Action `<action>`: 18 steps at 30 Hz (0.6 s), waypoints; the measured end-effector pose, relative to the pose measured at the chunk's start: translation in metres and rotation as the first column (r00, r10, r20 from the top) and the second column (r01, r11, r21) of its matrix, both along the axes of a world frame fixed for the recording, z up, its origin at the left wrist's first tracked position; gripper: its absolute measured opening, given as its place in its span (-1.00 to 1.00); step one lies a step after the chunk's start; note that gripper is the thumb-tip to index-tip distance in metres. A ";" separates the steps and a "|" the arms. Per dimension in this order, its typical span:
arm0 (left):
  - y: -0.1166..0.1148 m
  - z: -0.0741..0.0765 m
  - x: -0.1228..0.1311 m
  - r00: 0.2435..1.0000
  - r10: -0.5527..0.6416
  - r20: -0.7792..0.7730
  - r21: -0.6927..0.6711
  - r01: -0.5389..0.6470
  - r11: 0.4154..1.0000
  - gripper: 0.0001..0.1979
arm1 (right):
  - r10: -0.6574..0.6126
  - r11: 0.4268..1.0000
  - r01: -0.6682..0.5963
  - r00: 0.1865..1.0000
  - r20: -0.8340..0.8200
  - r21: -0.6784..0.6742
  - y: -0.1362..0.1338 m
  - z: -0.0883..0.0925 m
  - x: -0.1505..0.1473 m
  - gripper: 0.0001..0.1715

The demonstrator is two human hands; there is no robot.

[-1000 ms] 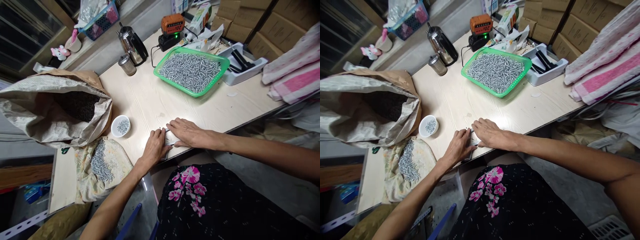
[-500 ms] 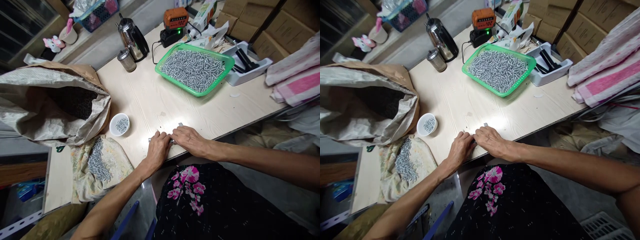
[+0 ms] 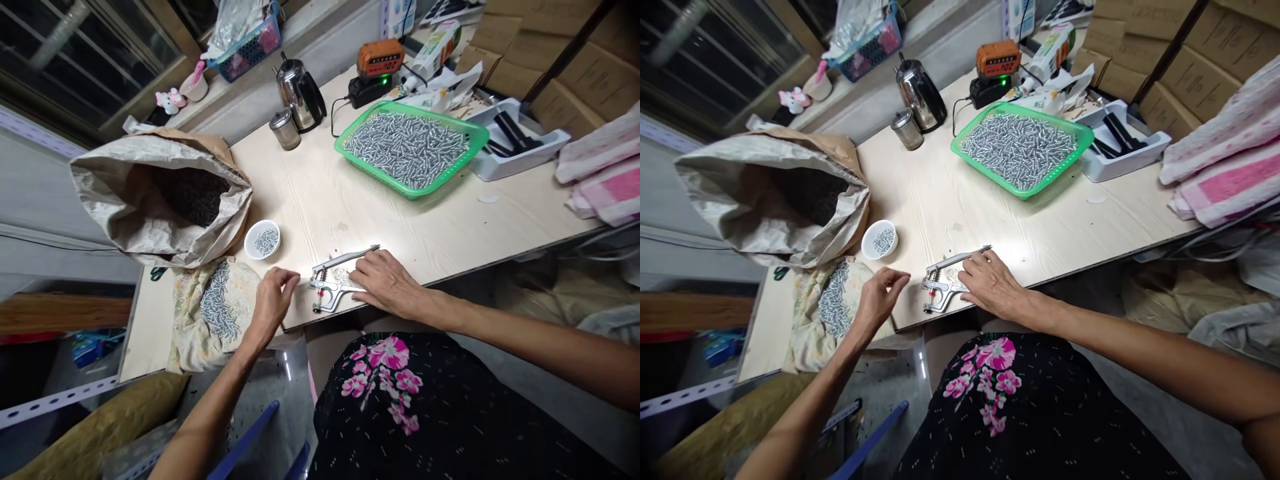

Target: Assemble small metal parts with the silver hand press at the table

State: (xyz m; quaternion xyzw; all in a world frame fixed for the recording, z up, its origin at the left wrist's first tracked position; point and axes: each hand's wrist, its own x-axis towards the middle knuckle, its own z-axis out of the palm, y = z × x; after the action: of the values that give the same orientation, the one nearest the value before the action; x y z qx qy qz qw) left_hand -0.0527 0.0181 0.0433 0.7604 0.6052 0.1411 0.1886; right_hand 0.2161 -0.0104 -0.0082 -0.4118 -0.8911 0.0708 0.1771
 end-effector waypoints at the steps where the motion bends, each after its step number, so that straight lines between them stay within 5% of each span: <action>1: -0.007 -0.003 -0.004 1.000 -0.015 -0.027 -0.026 0.015 1.000 -0.85 | 0.012 1.000 -0.012 1.000 0.000 0.005 0.000 -0.002 -0.003 -0.83; 9: -0.032 -0.039 -0.013 0.991 -0.111 -0.078 0.021 0.113 0.993 -0.73 | 0.023 0.997 -0.019 0.998 -0.051 0.075 0.005 -0.009 -0.004 -0.77; 15: -0.023 -0.044 -0.003 0.959 -0.214 -0.186 0.076 0.231 0.970 -0.81 | 0.006 0.993 0.003 0.997 -0.075 0.118 0.008 -0.004 0.005 -0.79; 18: -0.025 -0.041 0.006 0.980 -0.180 -0.089 0.059 0.186 0.981 -0.84 | -0.087 0.990 0.104 0.983 -0.159 0.099 0.011 -0.006 0.015 -0.79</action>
State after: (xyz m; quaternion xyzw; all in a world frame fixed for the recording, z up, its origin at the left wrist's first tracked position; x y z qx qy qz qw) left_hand -0.0471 -0.0067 0.0027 0.8240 0.5349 0.1118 0.1499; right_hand 0.2308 0.0010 -0.0137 -0.4375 -0.8564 0.0463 0.2704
